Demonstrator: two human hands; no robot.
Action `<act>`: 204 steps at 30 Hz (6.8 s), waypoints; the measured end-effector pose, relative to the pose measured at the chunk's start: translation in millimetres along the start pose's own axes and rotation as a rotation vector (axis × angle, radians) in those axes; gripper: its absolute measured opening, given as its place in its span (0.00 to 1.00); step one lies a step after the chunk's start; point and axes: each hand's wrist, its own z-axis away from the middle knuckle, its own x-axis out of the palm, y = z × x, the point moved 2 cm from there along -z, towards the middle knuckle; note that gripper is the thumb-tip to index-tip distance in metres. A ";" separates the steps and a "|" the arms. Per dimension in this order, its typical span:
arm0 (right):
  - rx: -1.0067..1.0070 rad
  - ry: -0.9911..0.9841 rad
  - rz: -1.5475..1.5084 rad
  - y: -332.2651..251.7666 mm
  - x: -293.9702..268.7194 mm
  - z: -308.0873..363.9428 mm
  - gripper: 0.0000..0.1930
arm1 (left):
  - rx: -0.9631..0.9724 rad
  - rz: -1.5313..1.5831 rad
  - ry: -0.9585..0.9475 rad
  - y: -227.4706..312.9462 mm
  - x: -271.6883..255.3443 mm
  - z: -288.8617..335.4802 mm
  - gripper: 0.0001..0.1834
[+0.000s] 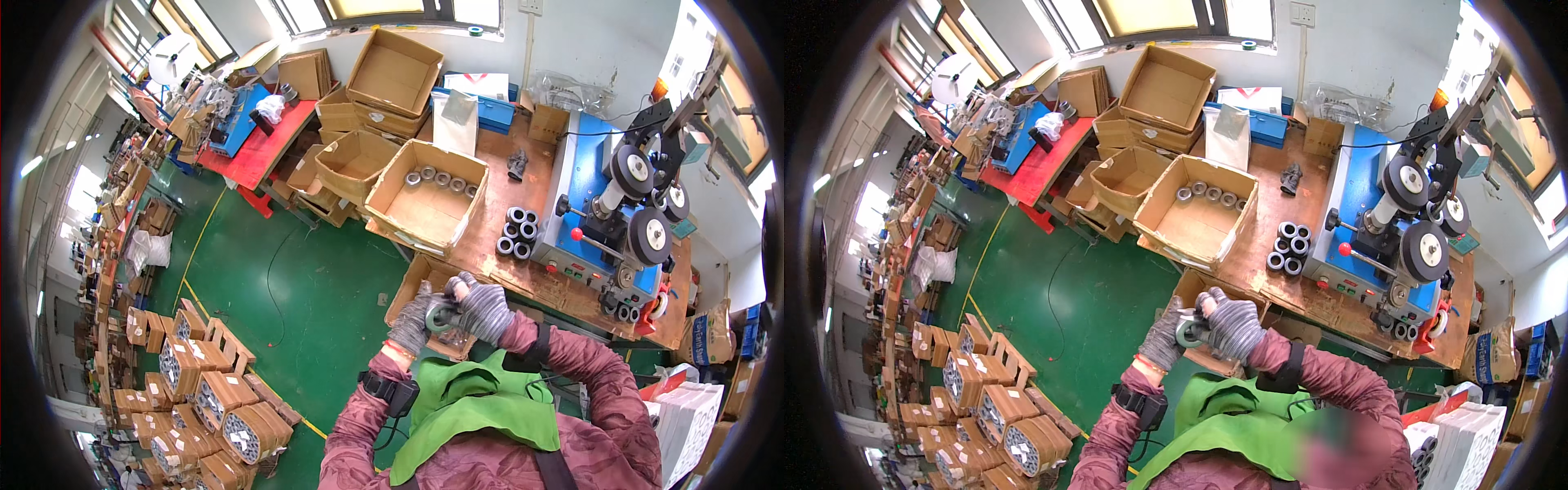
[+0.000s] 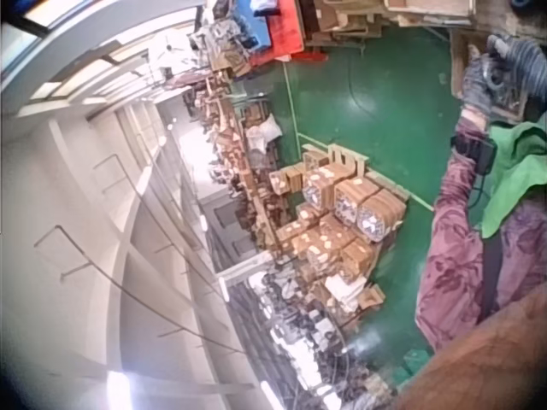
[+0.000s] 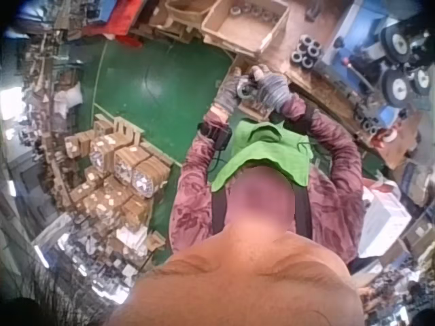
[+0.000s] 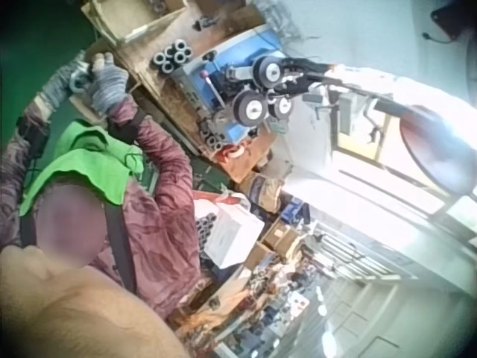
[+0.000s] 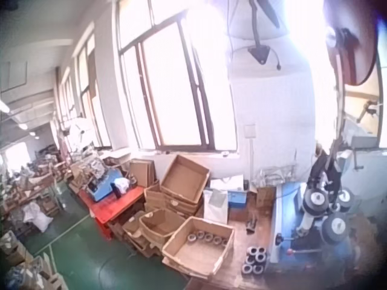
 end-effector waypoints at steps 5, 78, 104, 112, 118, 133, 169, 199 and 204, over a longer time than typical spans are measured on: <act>-0.207 -0.021 -0.303 16.3 -9.4 -0.7 0.21 | -0.309 0.240 0.224 32.2 28.9 22.9 0.22; 0.270 -0.002 -1.053 36.2 5.3 9.9 0.09 | 0.445 -0.567 0.371 55.1 87.7 56.5 0.24; 0.029 -0.046 -0.516 15.5 22.3 27.5 0.23 | 0.108 -0.116 0.578 34.3 46.1 31.9 0.30; -0.072 -0.130 -0.435 21.9 10.3 14.2 0.21 | 0.282 -0.605 0.004 -14.1 -25.4 14.7 0.24; 0.008 0.016 -0.121 3.8 1.0 14.0 0.24 | 0.211 -0.645 0.069 12.6 6.9 20.8 0.20; -0.635 0.216 -0.100 11.0 0.8 9.0 0.15 | -0.284 0.275 0.119 25.8 40.7 22.1 0.16; 0.603 -0.348 -1.365 58.4 58.8 13.0 0.15 | 0.300 -0.419 0.375 46.3 80.0 54.4 0.30; -0.140 0.030 -0.219 10.6 0.3 13.8 0.26 | -0.297 0.423 -0.005 29.2 41.8 20.2 0.17; -0.211 0.069 -0.389 16.7 -6.5 15.7 0.24 | -0.277 0.432 0.098 30.6 40.1 21.8 0.14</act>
